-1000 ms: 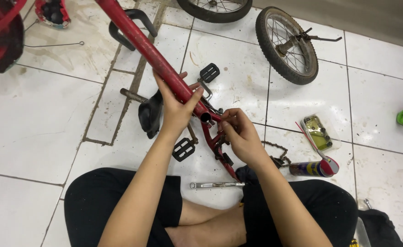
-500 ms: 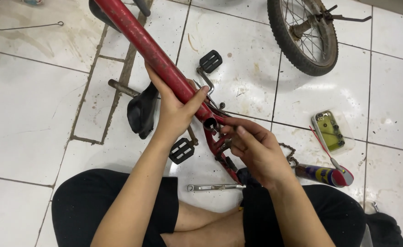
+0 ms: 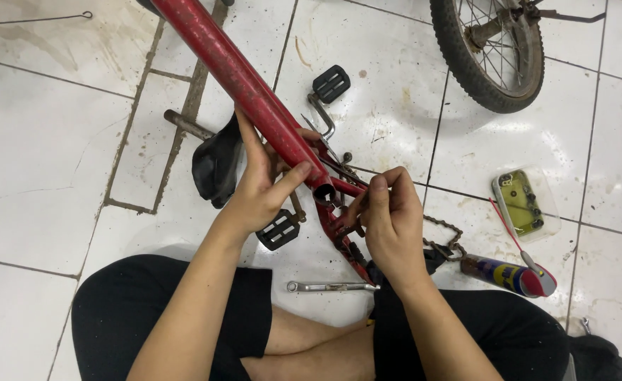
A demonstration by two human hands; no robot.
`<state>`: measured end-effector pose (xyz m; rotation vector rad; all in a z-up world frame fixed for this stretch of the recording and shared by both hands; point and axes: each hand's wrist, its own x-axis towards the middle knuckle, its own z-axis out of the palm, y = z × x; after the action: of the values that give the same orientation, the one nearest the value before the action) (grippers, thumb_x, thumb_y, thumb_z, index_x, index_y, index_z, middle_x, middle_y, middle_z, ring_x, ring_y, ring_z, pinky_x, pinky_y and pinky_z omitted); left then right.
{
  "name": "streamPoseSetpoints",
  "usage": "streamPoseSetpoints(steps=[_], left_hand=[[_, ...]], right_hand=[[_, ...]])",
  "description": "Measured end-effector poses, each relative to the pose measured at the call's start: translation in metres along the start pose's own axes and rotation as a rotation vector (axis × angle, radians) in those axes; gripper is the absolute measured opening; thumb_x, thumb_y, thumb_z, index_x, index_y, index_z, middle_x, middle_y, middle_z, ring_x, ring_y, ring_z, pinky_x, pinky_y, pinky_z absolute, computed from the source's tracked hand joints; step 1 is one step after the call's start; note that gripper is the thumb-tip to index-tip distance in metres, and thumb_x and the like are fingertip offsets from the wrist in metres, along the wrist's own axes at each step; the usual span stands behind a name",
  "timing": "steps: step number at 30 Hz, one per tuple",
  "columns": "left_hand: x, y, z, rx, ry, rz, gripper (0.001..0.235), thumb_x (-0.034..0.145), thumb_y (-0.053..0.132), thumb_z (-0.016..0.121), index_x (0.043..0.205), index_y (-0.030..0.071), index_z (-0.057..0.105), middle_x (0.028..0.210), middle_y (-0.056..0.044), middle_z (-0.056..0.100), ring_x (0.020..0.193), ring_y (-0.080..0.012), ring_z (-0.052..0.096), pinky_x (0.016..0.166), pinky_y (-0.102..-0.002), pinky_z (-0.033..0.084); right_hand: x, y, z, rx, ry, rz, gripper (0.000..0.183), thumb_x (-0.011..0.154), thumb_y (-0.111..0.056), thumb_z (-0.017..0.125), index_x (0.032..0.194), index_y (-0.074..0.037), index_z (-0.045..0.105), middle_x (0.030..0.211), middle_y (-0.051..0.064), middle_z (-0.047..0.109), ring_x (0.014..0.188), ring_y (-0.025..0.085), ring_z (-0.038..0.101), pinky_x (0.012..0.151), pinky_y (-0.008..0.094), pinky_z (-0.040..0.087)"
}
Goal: The person assembles a bicycle by attaching the seat to the frame. They pick up the seat, insert the seat post into the frame, and tighten the bolt using a wrench to secure it in place.
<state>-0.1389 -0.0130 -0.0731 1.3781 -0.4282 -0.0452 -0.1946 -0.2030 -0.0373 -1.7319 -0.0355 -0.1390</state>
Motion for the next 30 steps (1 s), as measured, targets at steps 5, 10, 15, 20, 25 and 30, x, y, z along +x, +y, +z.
streamPoseSetpoints(steps=[5,10,15,20,25,30], left_hand=[[-0.006,-0.002,-0.009,0.050,-0.008,-0.029,0.113,0.102,0.007,0.067,0.156,0.021,-0.031,0.144,-0.026,0.058,0.126,-0.0363,0.065,0.099,-0.045,0.054],[-0.004,-0.001,-0.011,0.075,0.005,-0.031,0.118,0.099,0.005,0.072,0.157,0.020,-0.029,0.143,-0.025,0.061,0.126,-0.0380,0.067,0.098,-0.046,0.056],[-0.006,-0.001,-0.010,0.067,0.023,-0.038,0.118,0.098,0.004,0.073,0.157,0.020,-0.028,0.142,-0.024,0.062,0.125,-0.0362,0.067,0.097,-0.044,0.057],[-0.007,-0.006,-0.010,0.068,0.046,-0.045,0.119,0.097,0.005,0.075,0.158,0.020,-0.026,0.139,-0.022,0.064,0.122,-0.0346,0.069,0.095,-0.043,0.058],[-0.007,-0.003,-0.008,0.076,0.064,-0.051,0.119,0.097,0.008,0.076,0.159,0.018,-0.025,0.138,-0.022,0.065,0.120,-0.0346,0.070,0.095,-0.042,0.058],[-0.007,-0.003,-0.007,0.088,0.075,-0.043,0.120,0.096,0.009,0.078,0.158,0.015,-0.025,0.136,-0.023,0.066,0.120,-0.0366,0.071,0.097,-0.046,0.058]], right_hand=[[0.002,0.017,0.000,-0.022,0.107,-0.041,0.029,0.110,-0.022,0.044,0.098,0.001,0.056,0.047,0.009,0.053,0.041,0.015,0.048,0.044,0.024,0.045],[0.001,0.013,0.007,0.020,0.137,0.017,0.031,0.110,-0.023,0.050,0.098,0.002,0.064,0.045,0.006,0.050,0.043,0.012,0.045,0.045,0.023,0.043],[-0.002,0.016,0.005,0.002,0.075,0.045,0.031,0.108,-0.021,0.052,0.096,0.002,0.069,0.042,0.005,0.049,0.042,0.012,0.045,0.046,0.023,0.044],[-0.003,0.011,0.008,0.028,0.062,0.061,0.028,0.107,-0.018,0.054,0.097,0.002,0.071,0.042,0.005,0.048,0.043,0.012,0.045,0.047,0.023,0.042],[-0.004,0.016,0.007,-0.033,0.038,0.047,0.019,0.102,-0.013,0.063,0.099,0.000,0.075,0.042,0.007,0.053,0.042,0.012,0.051,0.046,0.024,0.044],[-0.006,0.025,0.004,-0.033,0.071,0.011,0.011,0.097,-0.010,0.070,0.100,0.001,0.071,0.044,0.007,0.053,0.045,0.011,0.046,0.048,0.024,0.042]])
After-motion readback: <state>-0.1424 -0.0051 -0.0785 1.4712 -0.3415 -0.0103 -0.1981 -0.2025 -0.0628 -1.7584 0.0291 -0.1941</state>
